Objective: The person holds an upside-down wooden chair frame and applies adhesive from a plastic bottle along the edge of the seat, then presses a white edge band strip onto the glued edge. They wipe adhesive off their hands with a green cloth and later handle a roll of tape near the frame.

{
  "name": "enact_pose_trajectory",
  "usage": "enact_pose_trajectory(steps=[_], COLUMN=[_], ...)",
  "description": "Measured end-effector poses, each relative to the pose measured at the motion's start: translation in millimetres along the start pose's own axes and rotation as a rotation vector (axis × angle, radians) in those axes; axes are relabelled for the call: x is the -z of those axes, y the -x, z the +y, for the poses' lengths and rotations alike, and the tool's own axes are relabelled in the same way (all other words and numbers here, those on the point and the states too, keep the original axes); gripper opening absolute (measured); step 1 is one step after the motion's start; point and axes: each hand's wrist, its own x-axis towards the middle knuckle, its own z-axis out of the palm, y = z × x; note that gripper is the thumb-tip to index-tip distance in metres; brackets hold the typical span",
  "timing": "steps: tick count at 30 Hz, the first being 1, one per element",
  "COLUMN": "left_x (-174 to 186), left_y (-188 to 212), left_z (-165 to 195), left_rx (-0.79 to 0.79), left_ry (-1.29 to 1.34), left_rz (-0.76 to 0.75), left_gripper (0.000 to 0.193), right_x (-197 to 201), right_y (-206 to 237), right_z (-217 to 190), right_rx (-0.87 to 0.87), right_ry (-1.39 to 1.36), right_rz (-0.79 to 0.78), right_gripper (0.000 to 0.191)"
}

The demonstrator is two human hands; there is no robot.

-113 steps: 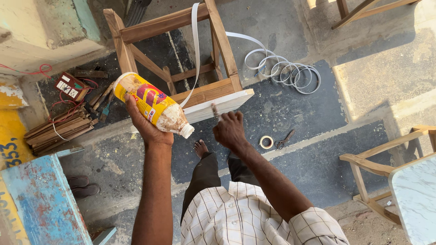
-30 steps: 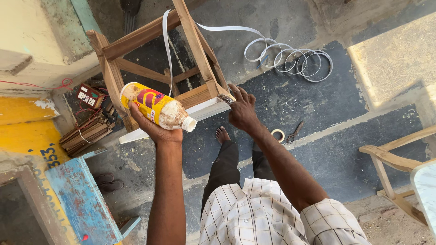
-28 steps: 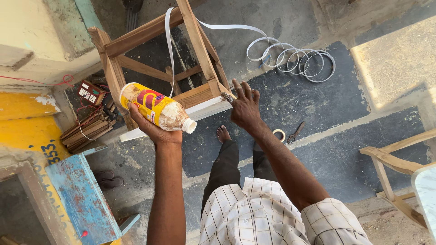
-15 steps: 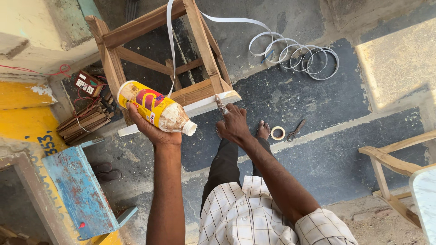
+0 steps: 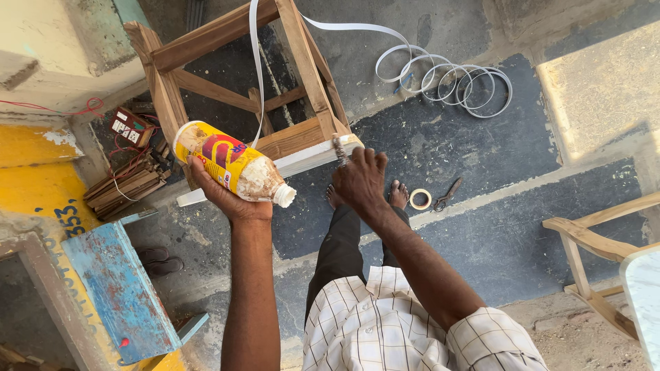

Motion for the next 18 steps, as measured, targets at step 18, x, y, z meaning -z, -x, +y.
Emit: enact_pose_trajectory(steps=[18], left_x=[-6], left_y=[-1], left_z=[-2], left_rx=[-0.009], left_ry=[-0.002], left_rz=[-0.033], left_gripper=[0.071], right_x=[-41], right_y=[26], right_z=[11], right_rx=[-0.024], right_ry=[-0.501], right_rz=[-0.11], right_gripper=[0.033])
